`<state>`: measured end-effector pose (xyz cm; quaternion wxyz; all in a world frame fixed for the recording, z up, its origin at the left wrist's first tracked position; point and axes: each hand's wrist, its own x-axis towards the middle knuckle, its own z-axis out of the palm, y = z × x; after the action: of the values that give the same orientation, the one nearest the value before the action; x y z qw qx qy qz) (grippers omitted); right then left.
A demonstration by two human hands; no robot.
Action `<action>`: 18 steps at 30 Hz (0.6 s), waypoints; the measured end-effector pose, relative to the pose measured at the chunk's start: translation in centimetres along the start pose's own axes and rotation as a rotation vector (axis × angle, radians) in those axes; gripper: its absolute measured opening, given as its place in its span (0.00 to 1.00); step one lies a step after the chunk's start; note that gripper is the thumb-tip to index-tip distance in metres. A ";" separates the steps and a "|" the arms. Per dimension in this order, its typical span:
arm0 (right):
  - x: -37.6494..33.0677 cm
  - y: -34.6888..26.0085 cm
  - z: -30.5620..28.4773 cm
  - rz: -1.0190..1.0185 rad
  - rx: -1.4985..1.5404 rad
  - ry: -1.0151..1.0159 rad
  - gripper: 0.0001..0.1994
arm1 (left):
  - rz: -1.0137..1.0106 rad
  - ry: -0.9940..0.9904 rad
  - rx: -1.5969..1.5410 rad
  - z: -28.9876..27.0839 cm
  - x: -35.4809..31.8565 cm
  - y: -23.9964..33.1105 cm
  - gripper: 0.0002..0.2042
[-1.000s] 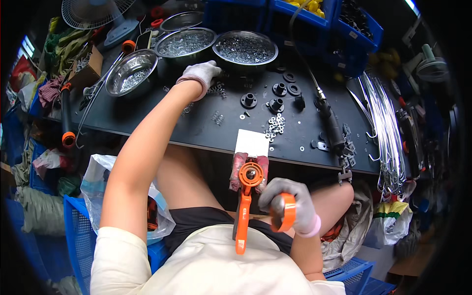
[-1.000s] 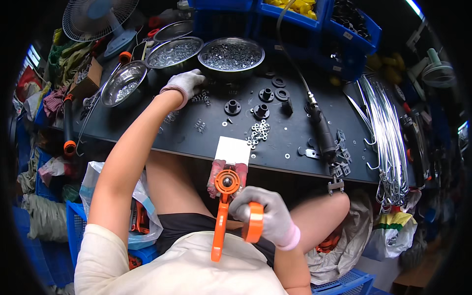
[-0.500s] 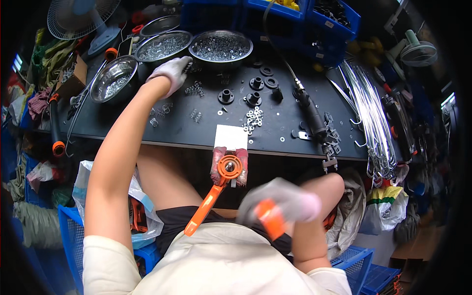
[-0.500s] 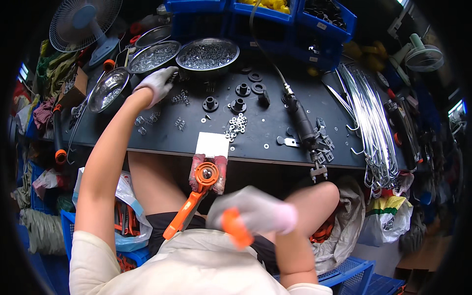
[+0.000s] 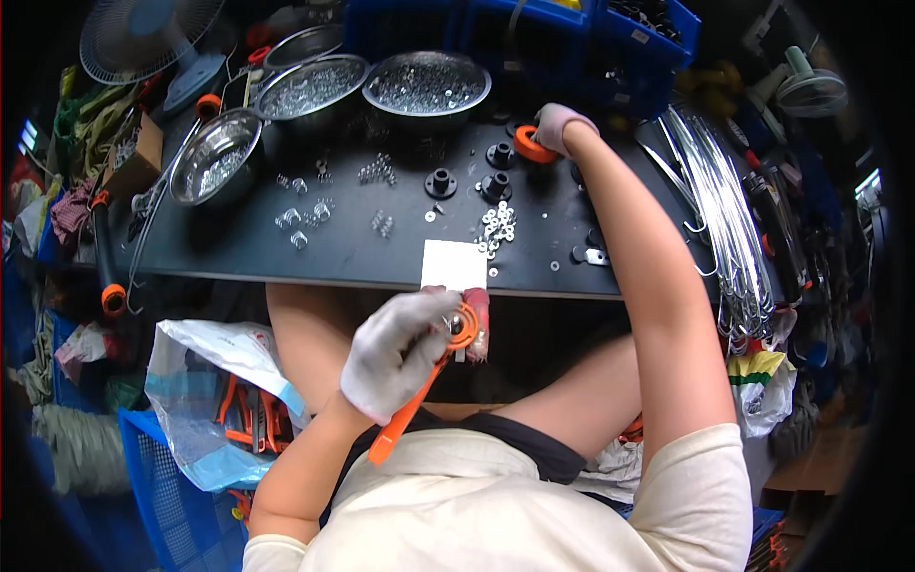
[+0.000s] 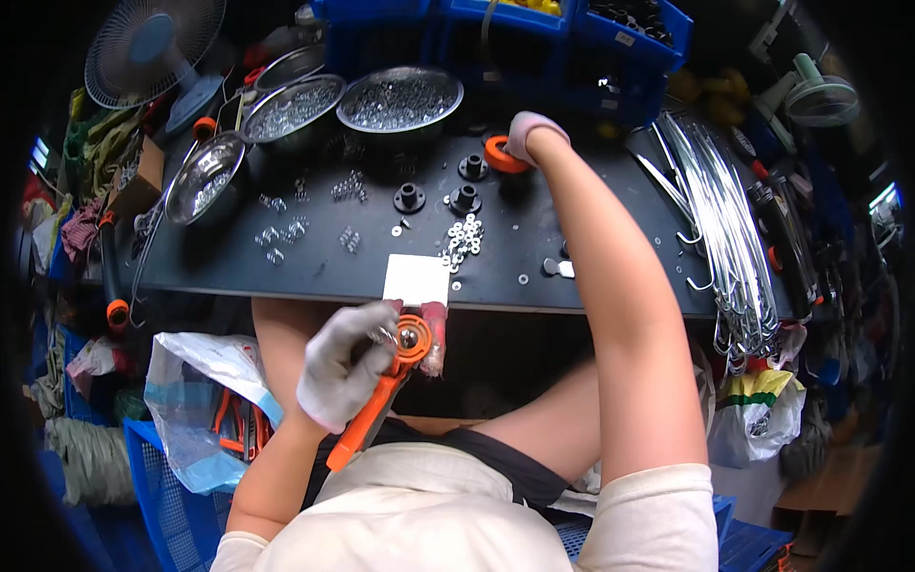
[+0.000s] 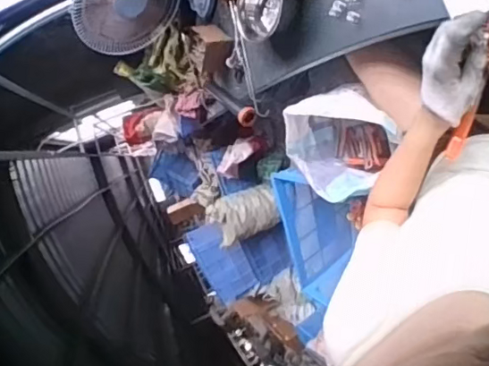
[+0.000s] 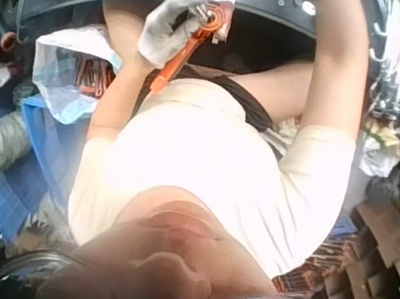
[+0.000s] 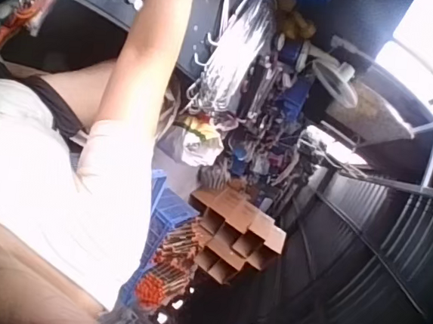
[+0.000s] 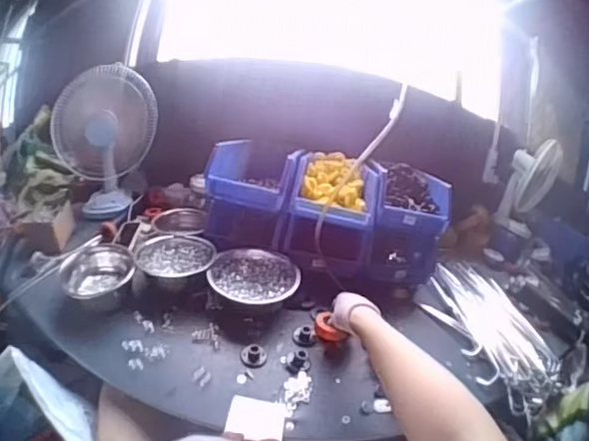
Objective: Assembling mechanical components using manual and power tools on a workbench.
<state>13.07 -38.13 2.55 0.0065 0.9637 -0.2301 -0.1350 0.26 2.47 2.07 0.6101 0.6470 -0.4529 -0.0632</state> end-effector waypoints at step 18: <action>-28.4 -6.2 -0.9 -0.528 1.523 0.433 0.10 | 0.092 -0.309 0.411 -1.6 1.3 -0.9 0.22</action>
<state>-8.36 -19.99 10.23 -0.6346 0.7315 -0.0185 0.2488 2.48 2.67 2.30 0.3916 0.7187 -0.5732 -0.0400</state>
